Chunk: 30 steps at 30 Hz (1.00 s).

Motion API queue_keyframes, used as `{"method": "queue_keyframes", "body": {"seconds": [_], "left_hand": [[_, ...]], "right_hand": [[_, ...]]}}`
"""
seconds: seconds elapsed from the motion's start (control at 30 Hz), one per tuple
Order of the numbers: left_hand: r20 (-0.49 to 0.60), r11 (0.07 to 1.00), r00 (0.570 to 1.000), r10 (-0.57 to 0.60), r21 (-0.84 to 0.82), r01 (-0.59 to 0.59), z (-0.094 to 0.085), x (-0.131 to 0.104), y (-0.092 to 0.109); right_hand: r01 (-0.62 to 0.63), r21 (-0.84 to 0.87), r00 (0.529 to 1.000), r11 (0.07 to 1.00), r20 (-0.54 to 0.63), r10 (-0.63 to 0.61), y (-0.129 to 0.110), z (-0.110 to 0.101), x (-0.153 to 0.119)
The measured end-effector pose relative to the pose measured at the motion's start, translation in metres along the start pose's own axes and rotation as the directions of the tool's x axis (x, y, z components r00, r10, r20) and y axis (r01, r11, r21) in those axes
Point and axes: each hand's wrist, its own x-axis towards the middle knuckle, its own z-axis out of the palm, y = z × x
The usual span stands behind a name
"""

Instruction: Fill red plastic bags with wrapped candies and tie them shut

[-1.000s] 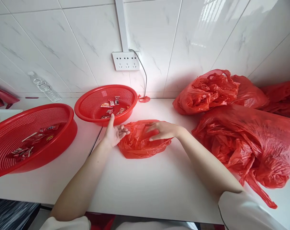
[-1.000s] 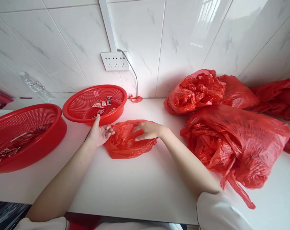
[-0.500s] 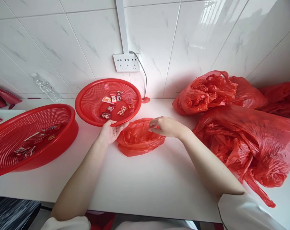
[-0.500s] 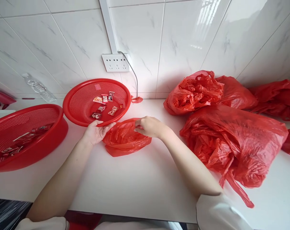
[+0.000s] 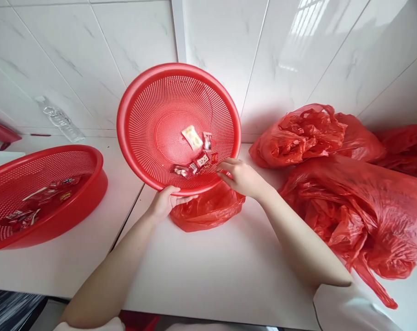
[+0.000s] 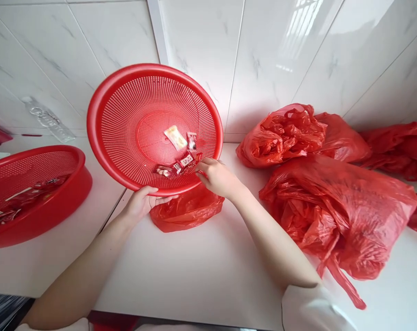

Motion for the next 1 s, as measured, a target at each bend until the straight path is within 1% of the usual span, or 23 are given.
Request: {"method": "queue_keyframes", "body": {"seconds": [0.1, 0.23, 0.3, 0.37, 0.47, 0.5, 0.6, 0.67, 0.73, 0.77, 0.83, 0.9, 0.97, 1.0], "left_hand": [[0.011, 1.000, 1.000, 0.026, -0.013, -0.026, 0.003, -0.001, -0.002], [0.035, 0.998, 0.997, 0.066, 0.012, -0.066, 0.003, -0.001, -0.005], [0.044, 0.997, 0.996, 0.071, 0.028, -0.073, 0.003, -0.002, -0.007], [0.048, 0.997, 0.997, 0.063, 0.036, -0.064, 0.006, -0.005, -0.008], [0.061, 0.998, 0.997, 0.055, 0.024, -0.056, 0.012, -0.009, -0.012], [0.069, 0.998, 0.996, 0.053, 0.016, -0.054, 0.015, -0.011, -0.014], [0.087, 0.999, 0.995, 0.050, 0.000, -0.050, 0.020, -0.013, -0.017], [0.087, 0.998, 0.994, 0.063, 0.011, -0.064, 0.021, -0.013, -0.017], [0.075, 0.997, 0.994, 0.076, 0.028, -0.079, 0.019, -0.012, -0.015], [0.067, 0.996, 0.995, 0.076, 0.037, -0.078, 0.018, -0.011, -0.014], [0.055, 0.996, 0.996, 0.067, 0.048, -0.070, 0.015, -0.010, -0.010], [0.035, 0.996, 0.996, 0.076, 0.046, -0.078, 0.013, -0.009, -0.006], [-0.003, 0.993, 0.994, 0.112, 0.038, -0.112, 0.011, -0.007, -0.001], [-0.019, 0.991, 0.991, 0.130, 0.034, -0.129, 0.009, -0.007, 0.001]], "right_hand": [[-0.006, -0.035, 1.000, 0.999, -0.008, 0.006, 0.003, 0.007, 0.001], [0.014, -0.130, 0.999, 0.991, 0.047, -0.008, 0.003, 0.017, 0.001], [0.024, -0.175, 0.999, 0.984, 0.046, -0.016, 0.003, 0.024, 0.000], [0.007, -0.197, 0.999, 0.980, 0.034, -0.001, 0.003, 0.029, -0.001], [-0.012, -0.189, 0.998, 0.982, 0.055, 0.023, 0.002, 0.032, -0.001], [0.005, -0.173, 0.997, 0.985, 0.073, 0.008, 0.002, 0.031, -0.001], [0.101, -0.110, 0.989, 0.989, 0.116, -0.088, 0.001, 0.028, 0.002], [0.121, -0.082, 0.989, 0.989, 0.100, -0.113, -0.001, 0.027, 0.003], [0.081, -0.028, 0.996, 0.996, 0.044, -0.079, -0.004, 0.026, 0.003], [0.052, 0.030, 0.999, 0.998, 0.010, -0.052, -0.005, 0.027, 0.003], [-0.023, 0.198, 0.998, 0.980, -0.053, 0.035, -0.007, 0.026, 0.003], [-0.114, 0.383, 0.985, 0.917, -0.077, 0.154, -0.008, 0.025, 0.004], [-0.199, 0.517, 0.964, 0.832, -0.051, 0.262, -0.006, 0.021, 0.004], [-0.229, 0.560, 0.956, 0.796, -0.025, 0.293, -0.005, 0.018, 0.004]]}}
